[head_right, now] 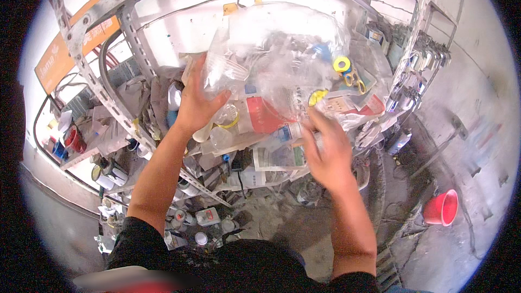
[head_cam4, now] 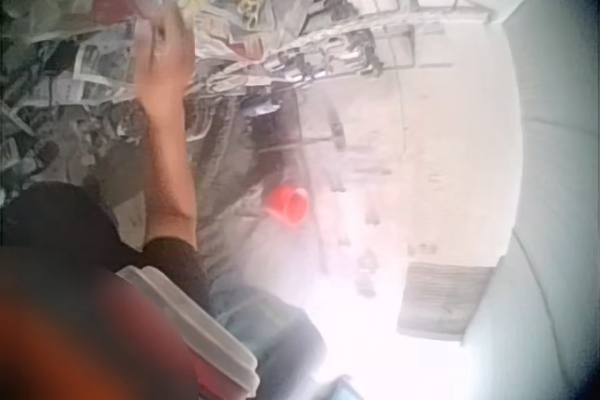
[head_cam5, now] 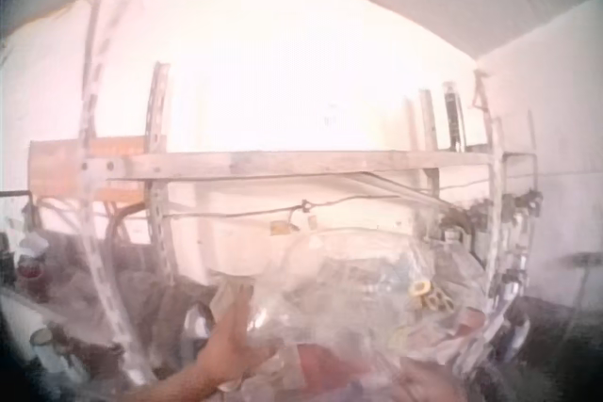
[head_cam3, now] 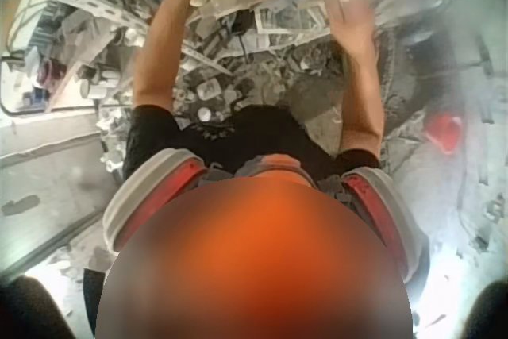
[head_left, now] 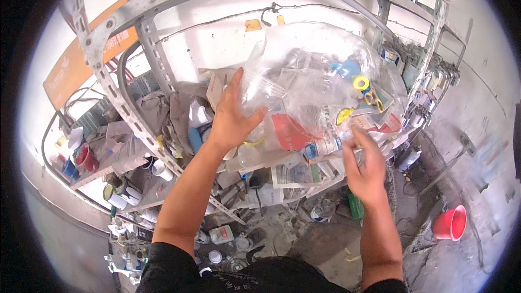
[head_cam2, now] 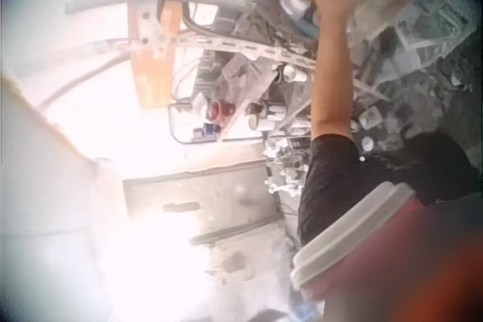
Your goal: The person selects a paint can from a cluttered workshop, pours paint into a spray gun cup, and stirs the mixture with a brush. The person then transfers paint between containers and continues mixing before placing the brush back into a can.
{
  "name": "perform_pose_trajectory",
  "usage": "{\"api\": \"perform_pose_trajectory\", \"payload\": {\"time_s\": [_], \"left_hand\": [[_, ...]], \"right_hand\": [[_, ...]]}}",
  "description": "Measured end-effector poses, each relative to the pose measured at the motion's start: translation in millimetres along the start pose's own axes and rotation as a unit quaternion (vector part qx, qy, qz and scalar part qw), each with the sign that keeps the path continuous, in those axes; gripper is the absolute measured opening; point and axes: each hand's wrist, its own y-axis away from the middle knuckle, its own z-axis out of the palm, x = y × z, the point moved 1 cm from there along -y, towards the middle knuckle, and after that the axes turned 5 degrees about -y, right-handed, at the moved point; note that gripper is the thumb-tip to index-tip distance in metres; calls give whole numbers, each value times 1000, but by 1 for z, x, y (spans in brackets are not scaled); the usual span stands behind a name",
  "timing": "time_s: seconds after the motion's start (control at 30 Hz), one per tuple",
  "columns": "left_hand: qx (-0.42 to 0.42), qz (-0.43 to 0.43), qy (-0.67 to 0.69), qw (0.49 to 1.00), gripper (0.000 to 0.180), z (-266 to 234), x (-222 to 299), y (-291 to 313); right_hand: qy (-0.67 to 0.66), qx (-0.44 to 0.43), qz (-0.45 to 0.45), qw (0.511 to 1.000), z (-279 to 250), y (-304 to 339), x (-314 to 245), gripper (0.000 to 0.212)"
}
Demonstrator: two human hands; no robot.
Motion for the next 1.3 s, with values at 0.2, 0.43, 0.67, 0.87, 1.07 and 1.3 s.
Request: {"api": "perform_pose_trajectory", "payload": {"time_s": [0.2, 0.43, 0.67, 0.87, 1.07, 1.3], "left_hand": [[1, 19, 56, 998, 91, 5, -9, 18], [-62, -13, 53, 997, 90, 6, -13, 24], [-89, -24, 98, 991, 87, 5, -6, 23], [-86, -31, 119, 989, 87, 5, -6, 21], [-30, -92, 173, 980, 87, 12, -7, 16], [-20, -143, 110, 983, 87, 21, -10, 14]], "right_hand": [[-66, -116, -143, 981, 80, -105, -11, 42], [-206, -298, 93, 927, 83, -117, 4, 38], [-237, -350, 82, 903, 73, -133, 8, 39], [-207, -353, 34, 912, 77, -145, 7, 44], [-84, -229, -62, 968, 92, -146, -9, 42], [0, 8, -145, 989, 74, -177, 12, 36]]}}
